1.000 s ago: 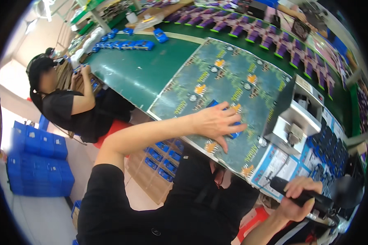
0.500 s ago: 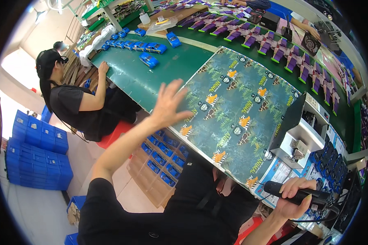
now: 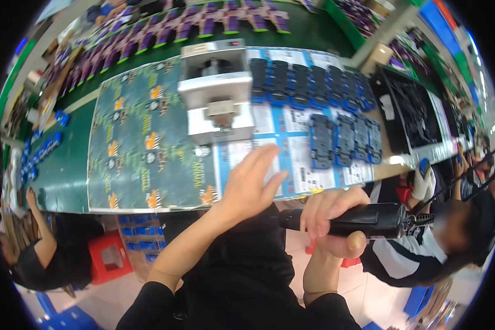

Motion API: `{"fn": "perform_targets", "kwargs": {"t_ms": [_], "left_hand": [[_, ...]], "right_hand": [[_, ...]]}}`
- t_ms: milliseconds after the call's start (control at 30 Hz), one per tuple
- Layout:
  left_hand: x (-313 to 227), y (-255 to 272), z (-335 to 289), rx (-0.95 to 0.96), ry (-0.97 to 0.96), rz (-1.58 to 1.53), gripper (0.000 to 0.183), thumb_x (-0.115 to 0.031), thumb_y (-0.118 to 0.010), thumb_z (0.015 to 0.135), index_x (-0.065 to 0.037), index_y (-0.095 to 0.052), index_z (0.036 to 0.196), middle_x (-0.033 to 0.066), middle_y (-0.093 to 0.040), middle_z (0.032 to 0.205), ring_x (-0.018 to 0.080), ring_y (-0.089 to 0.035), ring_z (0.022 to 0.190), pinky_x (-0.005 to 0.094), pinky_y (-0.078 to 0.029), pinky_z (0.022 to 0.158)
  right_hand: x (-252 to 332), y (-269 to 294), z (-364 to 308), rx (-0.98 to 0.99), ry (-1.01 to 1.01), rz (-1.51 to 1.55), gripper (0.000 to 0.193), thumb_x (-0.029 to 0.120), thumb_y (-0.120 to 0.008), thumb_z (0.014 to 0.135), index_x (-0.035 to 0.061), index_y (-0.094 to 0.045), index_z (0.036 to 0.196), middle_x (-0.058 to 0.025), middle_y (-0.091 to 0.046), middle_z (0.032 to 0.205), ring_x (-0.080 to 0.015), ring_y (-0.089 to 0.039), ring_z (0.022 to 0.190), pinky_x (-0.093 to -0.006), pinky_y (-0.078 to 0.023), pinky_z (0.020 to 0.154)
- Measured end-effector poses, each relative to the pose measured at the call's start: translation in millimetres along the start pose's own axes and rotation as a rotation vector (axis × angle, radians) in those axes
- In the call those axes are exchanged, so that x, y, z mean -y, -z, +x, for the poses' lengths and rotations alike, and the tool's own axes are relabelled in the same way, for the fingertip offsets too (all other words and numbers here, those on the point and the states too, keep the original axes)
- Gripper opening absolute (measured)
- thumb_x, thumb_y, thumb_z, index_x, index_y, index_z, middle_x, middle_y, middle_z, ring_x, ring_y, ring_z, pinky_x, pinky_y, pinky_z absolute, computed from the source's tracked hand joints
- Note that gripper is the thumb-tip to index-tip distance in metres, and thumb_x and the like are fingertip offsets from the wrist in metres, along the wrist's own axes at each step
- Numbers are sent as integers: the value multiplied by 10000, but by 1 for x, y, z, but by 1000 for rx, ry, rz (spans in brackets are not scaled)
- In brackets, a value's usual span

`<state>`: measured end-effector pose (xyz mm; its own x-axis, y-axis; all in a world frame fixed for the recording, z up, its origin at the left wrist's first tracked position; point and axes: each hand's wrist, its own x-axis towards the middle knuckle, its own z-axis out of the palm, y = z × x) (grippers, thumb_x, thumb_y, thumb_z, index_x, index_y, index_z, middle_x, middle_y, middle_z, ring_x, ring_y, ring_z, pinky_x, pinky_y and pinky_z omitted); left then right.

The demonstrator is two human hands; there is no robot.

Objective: The recorder is assembling small plastic toy cars by attaching the base to the body using an electric screwdriver at a factory workbench.

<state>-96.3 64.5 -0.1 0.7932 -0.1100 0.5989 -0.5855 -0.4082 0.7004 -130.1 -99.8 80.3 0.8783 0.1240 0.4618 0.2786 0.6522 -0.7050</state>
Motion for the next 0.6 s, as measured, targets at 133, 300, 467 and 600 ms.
{"fn": "perform_targets", "kwargs": {"t_ms": [133,300,467,600], "left_hand": [[18,-70,58,32,275,61,461,-309,-701,849,49,-617,1127,227,-639,1108,395,-631,1000,444,-514,821],[18,-97,94,283,426,226,667,-518,-793,704,25,-635,1058,190,-656,1020,354,-655,938,403,-517,794],[18,-75,63,108,647,-447,518,-265,-827,740,34,-553,1063,148,-647,988,247,-660,908,353,-537,792],[-7,-10,2,-178,701,-875,471,-78,-762,817,-2,-506,1205,101,-635,1097,160,-632,978,308,-525,864]], "right_hand": [[20,25,-4,43,76,-70,480,462,-688,875,22,-503,924,-45,-539,619,-143,-528,474,-267,-472,448],[33,41,-2,92,93,-115,482,458,-694,871,18,-503,925,-47,-544,621,-144,-530,474,-271,-482,455],[33,44,-1,29,82,-49,502,419,-747,839,-14,-525,963,-63,-549,639,-163,-539,492,-297,-491,485],[24,32,15,-41,189,-114,496,515,-646,888,52,-471,921,-15,-492,614,-115,-463,462,-232,-427,438]]}}
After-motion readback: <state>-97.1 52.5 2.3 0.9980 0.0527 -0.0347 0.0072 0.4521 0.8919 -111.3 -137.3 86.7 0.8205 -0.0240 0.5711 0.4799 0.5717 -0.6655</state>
